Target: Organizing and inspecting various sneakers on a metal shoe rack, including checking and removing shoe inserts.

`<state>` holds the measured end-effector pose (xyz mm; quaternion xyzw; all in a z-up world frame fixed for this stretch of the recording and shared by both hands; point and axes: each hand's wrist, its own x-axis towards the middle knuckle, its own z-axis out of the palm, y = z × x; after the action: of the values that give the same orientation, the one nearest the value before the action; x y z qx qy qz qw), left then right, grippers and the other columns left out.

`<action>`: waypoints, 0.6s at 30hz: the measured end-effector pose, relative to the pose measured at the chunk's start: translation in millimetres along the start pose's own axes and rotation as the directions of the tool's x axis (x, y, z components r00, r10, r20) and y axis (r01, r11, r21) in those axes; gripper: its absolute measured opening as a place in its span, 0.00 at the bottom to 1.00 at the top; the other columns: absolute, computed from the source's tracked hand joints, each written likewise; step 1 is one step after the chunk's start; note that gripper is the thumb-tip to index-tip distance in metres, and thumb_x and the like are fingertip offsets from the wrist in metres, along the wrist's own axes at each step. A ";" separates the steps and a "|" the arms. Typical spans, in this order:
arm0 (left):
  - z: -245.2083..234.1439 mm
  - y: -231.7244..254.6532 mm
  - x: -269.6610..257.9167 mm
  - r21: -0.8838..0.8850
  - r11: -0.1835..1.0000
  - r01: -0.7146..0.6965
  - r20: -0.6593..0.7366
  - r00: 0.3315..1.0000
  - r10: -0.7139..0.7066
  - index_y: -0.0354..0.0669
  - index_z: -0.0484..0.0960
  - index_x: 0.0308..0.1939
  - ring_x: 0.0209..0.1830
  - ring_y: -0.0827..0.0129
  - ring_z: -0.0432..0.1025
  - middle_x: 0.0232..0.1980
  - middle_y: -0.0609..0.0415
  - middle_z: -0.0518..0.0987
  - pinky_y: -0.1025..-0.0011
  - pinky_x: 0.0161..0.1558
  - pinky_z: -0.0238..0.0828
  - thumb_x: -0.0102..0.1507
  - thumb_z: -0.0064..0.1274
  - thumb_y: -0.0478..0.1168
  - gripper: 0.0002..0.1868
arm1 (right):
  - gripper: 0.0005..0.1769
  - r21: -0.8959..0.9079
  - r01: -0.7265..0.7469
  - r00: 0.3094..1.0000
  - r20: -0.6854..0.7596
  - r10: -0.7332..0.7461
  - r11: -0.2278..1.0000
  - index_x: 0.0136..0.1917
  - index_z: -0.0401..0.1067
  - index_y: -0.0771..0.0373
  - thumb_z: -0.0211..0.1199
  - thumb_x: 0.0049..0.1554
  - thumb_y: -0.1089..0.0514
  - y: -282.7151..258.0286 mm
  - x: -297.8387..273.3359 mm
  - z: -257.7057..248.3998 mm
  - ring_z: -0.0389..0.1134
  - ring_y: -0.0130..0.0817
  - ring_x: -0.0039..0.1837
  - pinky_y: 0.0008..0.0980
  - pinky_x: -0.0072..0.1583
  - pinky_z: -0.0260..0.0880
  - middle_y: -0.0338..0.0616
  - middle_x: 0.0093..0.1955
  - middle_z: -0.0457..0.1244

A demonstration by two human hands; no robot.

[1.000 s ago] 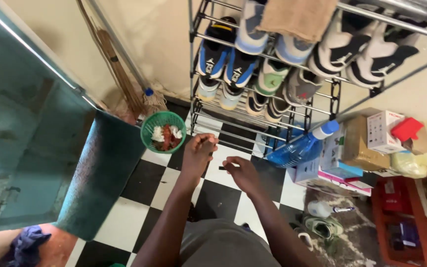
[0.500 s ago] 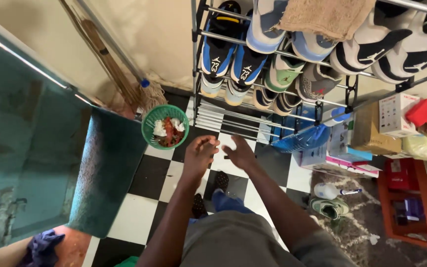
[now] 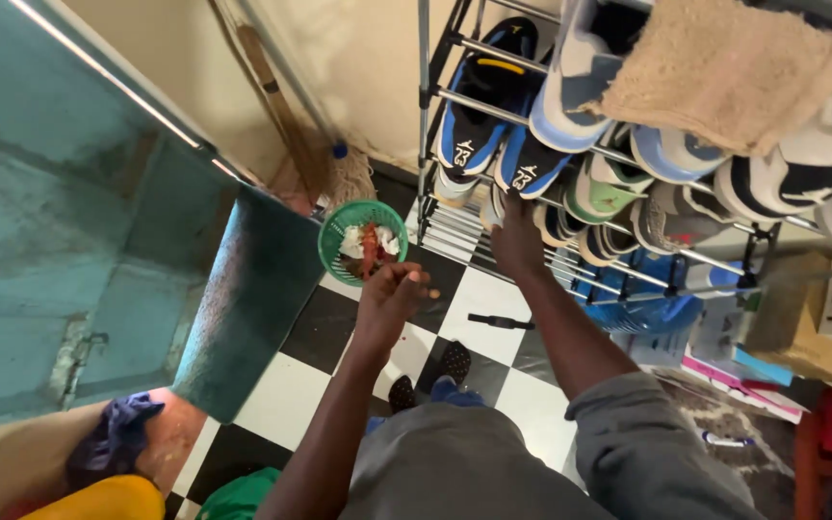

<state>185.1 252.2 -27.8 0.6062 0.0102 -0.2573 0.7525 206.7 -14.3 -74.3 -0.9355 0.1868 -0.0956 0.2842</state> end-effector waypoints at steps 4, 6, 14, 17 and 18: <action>-6.0 4.1 0.7 0.061 0.998 0.032 -0.027 0.999 -0.031 0.40 0.77 0.56 0.45 0.77 0.76 0.51 0.55 0.83 0.75 0.40 0.71 0.67 0.54 0.49 0.19 | 0.32 -0.228 -0.085 0.996 0.011 0.090 0.970 0.72 0.60 0.57 0.63 0.58 0.50 19.5 -16.2 34.2 0.70 0.63 0.52 0.58 0.51 0.72 0.60 0.64 0.60; -6.6 1.9 1.9 0.054 0.998 0.020 -0.069 0.997 -0.016 0.40 0.77 0.56 0.45 0.76 0.77 0.51 0.56 0.83 0.74 0.40 0.70 0.67 0.53 0.49 0.19 | 0.13 -0.344 -0.059 0.990 0.102 0.100 0.937 0.56 0.70 0.55 0.60 0.62 0.47 18.4 -33.4 45.8 0.71 0.56 0.53 0.56 0.52 0.72 0.51 0.58 0.64; -0.9 -15.1 6.1 -0.045 0.999 0.012 0.001 1.000 -0.012 0.37 0.76 0.56 0.44 0.74 0.77 0.50 0.53 0.83 0.77 0.37 0.68 0.68 0.54 0.47 0.19 | 0.14 -0.184 -0.057 0.997 0.038 0.065 0.981 0.52 0.73 0.57 0.64 0.56 0.49 -30.9 -99.8 34.0 0.71 0.57 0.48 0.55 0.47 0.72 0.50 0.55 0.64; -5.5 -16.4 6.2 -0.044 0.998 0.036 0.047 0.998 -0.034 0.37 0.76 0.56 0.44 0.74 0.78 0.49 0.53 0.83 0.77 0.36 0.68 0.67 0.54 0.47 0.19 | 0.13 -0.103 -0.083 0.996 -0.038 0.080 0.991 0.51 0.75 0.56 0.67 0.54 0.50 -54.6 -118.6 15.8 0.71 0.56 0.47 0.53 0.47 0.71 0.49 0.53 0.66; -6.5 -16.1 6.7 -0.031 0.998 0.051 0.058 0.997 -0.049 0.37 0.76 0.56 0.43 0.75 0.78 0.50 0.54 0.83 0.77 0.35 0.68 0.67 0.55 0.47 0.20 | 0.12 -0.051 -0.084 0.994 -0.080 0.080 0.995 0.50 0.77 0.56 0.69 0.53 0.52 -60.8 -124.4 9.5 0.71 0.55 0.46 0.52 0.46 0.71 0.48 0.51 0.66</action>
<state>186.4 253.6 -46.3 0.5858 0.0081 -0.2929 0.7557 113.9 87.5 -56.7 -0.9299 0.2386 -0.1153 0.2548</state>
